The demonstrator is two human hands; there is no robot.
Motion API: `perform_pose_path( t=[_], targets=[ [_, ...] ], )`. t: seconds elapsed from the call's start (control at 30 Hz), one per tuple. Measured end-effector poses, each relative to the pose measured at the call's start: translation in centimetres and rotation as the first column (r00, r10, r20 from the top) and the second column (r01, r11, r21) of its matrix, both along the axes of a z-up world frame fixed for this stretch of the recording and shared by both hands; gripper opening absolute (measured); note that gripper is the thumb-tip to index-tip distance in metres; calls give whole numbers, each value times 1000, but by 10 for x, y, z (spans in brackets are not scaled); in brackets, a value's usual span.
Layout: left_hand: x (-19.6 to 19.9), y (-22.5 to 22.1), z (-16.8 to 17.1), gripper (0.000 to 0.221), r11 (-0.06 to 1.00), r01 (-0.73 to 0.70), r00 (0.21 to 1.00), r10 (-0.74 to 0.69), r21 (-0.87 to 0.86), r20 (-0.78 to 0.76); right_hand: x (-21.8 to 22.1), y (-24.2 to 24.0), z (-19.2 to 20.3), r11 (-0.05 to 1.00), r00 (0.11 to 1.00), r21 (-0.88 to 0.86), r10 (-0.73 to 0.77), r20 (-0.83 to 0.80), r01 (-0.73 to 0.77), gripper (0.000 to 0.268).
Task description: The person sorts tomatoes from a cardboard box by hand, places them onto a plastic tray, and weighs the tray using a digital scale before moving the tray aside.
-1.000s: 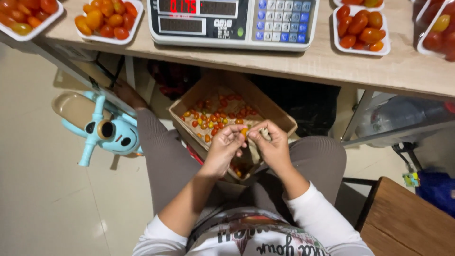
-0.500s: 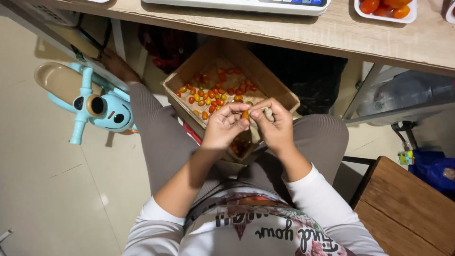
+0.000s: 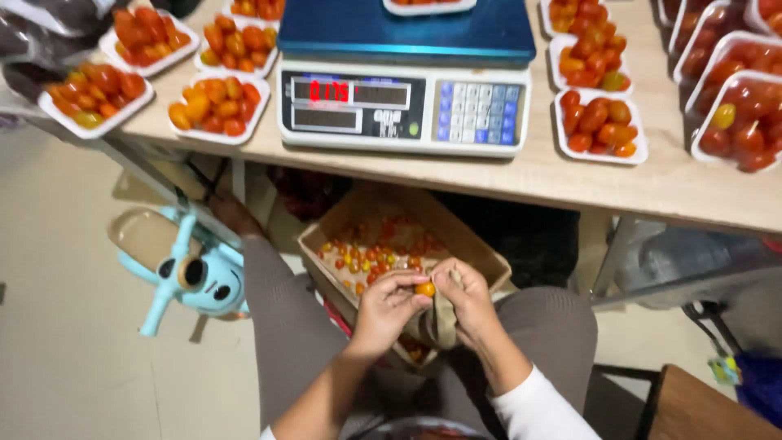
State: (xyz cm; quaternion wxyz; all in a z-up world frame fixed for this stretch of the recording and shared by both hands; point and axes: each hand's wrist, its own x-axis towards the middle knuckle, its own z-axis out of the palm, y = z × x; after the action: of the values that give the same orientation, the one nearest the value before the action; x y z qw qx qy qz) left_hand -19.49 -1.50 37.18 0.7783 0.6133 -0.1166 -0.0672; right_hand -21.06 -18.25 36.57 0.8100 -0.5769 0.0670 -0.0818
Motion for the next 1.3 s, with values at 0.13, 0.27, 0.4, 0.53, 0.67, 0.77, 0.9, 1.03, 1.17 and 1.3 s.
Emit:
perform_pose_path(
  t=[0.13,0.27,0.4,0.53,0.67,0.77,0.9,1.03,1.17,1.3],
  targets=[
    [37,9,42,26,998,24,980,-13,-55,197,8,3,-11,997,997,-22,69,-33,-70,14],
    [104,31,150,24,961,-213,856,97,176,507,16,-8,-88,996,982,-81,26,-186,-42,15],
    [186,10,250,21,934,-261,836,91,245,541,18,-27,-113,981,806,189,84,-586,35,18],
    [292,-22,275,24,869,-354,748,43,345,662,25,-35,-162,995,760,90,28,-649,40,16],
    [359,-55,280,22,636,-534,728,10,557,686,38,-43,-193,1000,714,16,19,-700,-10,10],
    [366,-73,285,24,439,-553,796,26,708,605,43,-41,-220,996,714,70,16,-700,46,8],
    [377,-80,282,20,368,-561,799,4,742,602,41,-38,-228,995,701,89,40,-712,34,12],
    [381,-80,279,19,345,-531,831,36,774,554,35,-29,-240,994,819,76,-16,-574,72,6],
    [374,-78,284,14,324,-505,853,45,800,520,40,-29,-258,994,830,79,-23,-557,80,7],
    [372,-75,288,20,303,-505,855,47,808,516,36,-24,-222,994,792,61,-37,-609,94,7]
  ],
)
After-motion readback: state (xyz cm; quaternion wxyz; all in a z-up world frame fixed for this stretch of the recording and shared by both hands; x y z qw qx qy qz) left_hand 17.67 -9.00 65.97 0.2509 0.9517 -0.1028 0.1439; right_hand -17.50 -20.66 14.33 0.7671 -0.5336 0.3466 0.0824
